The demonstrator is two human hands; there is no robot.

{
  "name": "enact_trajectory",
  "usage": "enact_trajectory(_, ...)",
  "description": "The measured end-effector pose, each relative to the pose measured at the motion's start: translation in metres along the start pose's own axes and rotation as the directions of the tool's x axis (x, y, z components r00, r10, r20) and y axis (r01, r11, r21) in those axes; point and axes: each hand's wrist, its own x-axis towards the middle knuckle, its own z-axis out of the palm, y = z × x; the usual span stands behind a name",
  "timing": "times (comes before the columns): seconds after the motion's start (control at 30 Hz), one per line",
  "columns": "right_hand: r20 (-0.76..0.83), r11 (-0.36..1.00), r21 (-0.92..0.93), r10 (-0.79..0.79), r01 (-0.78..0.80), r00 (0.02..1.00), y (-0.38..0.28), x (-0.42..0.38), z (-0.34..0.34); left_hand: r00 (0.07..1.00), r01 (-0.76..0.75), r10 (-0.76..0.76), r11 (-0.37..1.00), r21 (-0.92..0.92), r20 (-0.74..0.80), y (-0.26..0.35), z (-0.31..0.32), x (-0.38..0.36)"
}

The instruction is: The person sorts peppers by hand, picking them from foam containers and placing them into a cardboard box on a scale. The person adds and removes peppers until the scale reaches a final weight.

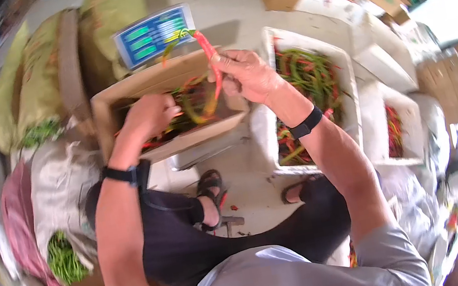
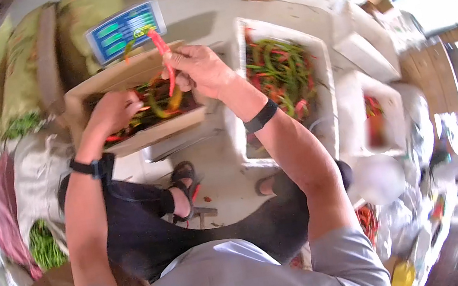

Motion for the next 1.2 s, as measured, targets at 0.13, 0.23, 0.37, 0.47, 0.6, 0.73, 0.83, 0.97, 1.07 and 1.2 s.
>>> enact_trajectory(0.13,-0.148,0.997,-0.053,-0.071,0.064,0.986,-0.017,-0.083,-0.077,0.98,-0.063,0.069,0.997,0.04,-0.186,0.029,-0.003,-0.006)
enact_trajectory(0.23,-0.183,0.909,-0.37,-0.275,0.193,0.944,-0.022,-0.133,-0.125,0.944,-0.172,0.095,0.959,-0.224,-0.317,0.049,-0.004,-0.002)
enact_trajectory(0.37,-0.127,0.975,0.168,-0.125,0.145,0.984,-0.021,-0.176,-0.159,0.926,-0.365,0.234,0.753,-0.548,-0.295,0.09,0.006,0.003)
enact_trajectory(0.47,-0.235,0.981,0.159,-0.07,0.11,0.969,-0.032,-0.19,-0.119,0.875,-0.441,0.45,0.585,-0.681,-0.18,0.131,0.023,0.01)
enact_trajectory(0.6,-0.202,0.998,0.06,-0.008,0.021,0.979,-0.038,-0.185,-0.075,0.864,-0.376,0.502,0.601,-0.705,-0.033,0.164,0.049,0.015)
enact_trajectory(0.73,-0.253,0.869,-0.484,-0.25,0.102,0.935,-0.027,-0.166,-0.12,0.947,-0.233,0.32,0.605,-0.761,-0.036,0.151,0.074,0.028)
enact_trajectory(0.83,-0.369,0.897,-0.434,-0.095,-0.081,0.925,-0.03,-0.183,-0.158,0.966,-0.236,0.248,0.707,-0.667,-0.08,0.151,0.048,0.02)
enact_trajectory(0.97,-0.443,0.993,-0.103,0.003,-0.054,0.897,-0.008,-0.193,-0.198,0.976,-0.211,0.13,0.756,-0.619,-0.174,0.14,0.037,0.017)
enact_trajectory(1.07,-0.623,0.955,0.276,0.089,0.112,0.777,0.026,-0.195,-0.264,0.964,-0.252,0.164,0.814,-0.523,-0.209,0.124,0.034,0.028)
enact_trajectory(1.2,-0.869,0.709,0.083,-0.293,0.7,0.4,-0.007,-0.29,-0.4,0.956,-0.273,0.188,0.856,-0.44,-0.226,0.109,0.032,0.033)
